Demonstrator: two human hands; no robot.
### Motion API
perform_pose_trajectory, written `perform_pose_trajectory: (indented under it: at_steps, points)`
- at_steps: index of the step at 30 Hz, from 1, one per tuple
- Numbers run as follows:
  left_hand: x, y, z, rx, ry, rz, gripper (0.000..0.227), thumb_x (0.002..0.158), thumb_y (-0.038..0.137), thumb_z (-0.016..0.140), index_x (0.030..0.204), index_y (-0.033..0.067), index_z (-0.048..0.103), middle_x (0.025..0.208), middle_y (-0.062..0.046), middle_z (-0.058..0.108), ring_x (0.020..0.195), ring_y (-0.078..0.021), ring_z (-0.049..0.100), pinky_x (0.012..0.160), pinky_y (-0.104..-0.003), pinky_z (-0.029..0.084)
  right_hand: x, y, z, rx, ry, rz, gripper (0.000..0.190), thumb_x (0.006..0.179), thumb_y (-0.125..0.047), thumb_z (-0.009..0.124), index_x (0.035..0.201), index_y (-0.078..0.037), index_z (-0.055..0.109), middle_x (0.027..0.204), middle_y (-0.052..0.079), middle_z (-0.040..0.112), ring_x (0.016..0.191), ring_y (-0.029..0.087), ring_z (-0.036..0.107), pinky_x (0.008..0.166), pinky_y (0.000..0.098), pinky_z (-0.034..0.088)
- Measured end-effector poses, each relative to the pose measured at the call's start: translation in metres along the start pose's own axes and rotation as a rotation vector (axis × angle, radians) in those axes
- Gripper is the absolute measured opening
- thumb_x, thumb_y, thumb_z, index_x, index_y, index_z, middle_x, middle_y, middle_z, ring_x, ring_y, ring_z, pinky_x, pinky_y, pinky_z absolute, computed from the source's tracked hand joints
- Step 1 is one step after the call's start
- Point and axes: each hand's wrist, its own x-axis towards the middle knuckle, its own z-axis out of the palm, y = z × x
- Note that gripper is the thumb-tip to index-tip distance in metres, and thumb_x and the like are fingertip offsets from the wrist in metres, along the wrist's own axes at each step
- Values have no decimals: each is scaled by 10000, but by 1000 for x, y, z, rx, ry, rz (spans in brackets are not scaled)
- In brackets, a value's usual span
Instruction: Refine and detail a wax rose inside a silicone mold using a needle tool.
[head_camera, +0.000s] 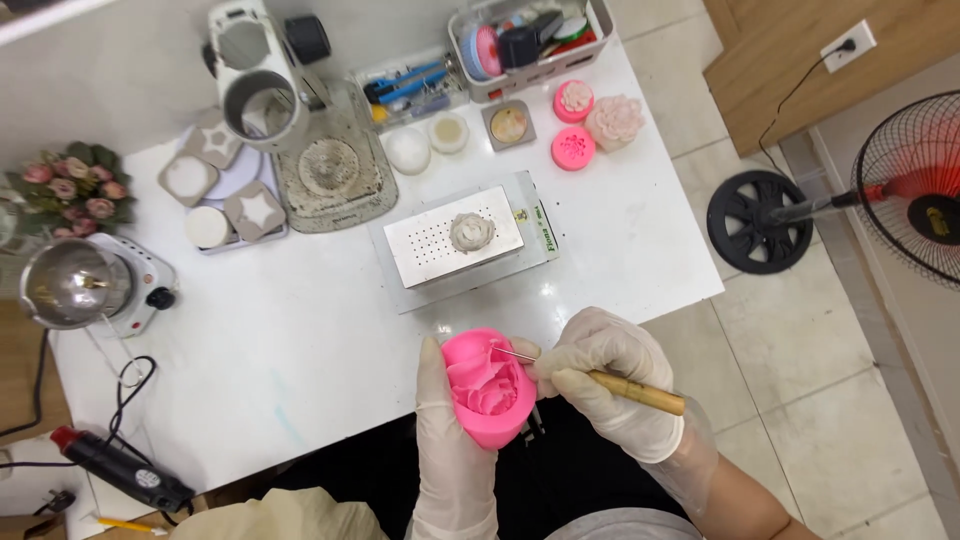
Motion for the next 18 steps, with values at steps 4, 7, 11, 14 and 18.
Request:
perform_pose_trajectory:
  at_steps: [4,7,11,14,18]
  points:
    - [-15,-2,9,18,-15,28,729,1036,531,272,1017,-92,650,921,-195,735,856,-280,718,835,-372,603,-21,2,6,140,102,79,82,996,6,658,978,-72,640,912,72,708,824,176,638,767,307,551]
    - [-24,-11,1,73,49,74,653,1055,515,324,1096,-49,649,908,-203,715,808,-283,701,784,-386,586,-26,2,8,245,107,63,81,986,10,650,972,-70,642,887,54,684,747,156,662,731,304,590]
    - [-28,-14,-1,55,12,57,677,1033,546,342,1066,-56,649,895,-203,727,753,-296,716,721,-399,611,-21,-21,-1,-81,34,-105,86,974,-14,699,971,-91,661,871,2,713,787,127,670,762,277,570]
    - [-24,-18,-7,45,29,30,682,1011,557,357,1061,-57,651,913,-201,736,760,-294,721,686,-395,619,-18,-31,-1,-181,52,28,82,861,-71,792,939,-95,779,826,0,685,709,112,693,646,266,573]
    - [-22,-21,-10,42,5,33,651,1022,559,375,1060,-30,649,911,-191,721,766,-287,718,672,-393,627,-10,-46,-6,-532,7,-72,183,731,-142,881,905,-128,826,787,-12,674,729,127,644,658,274,542]
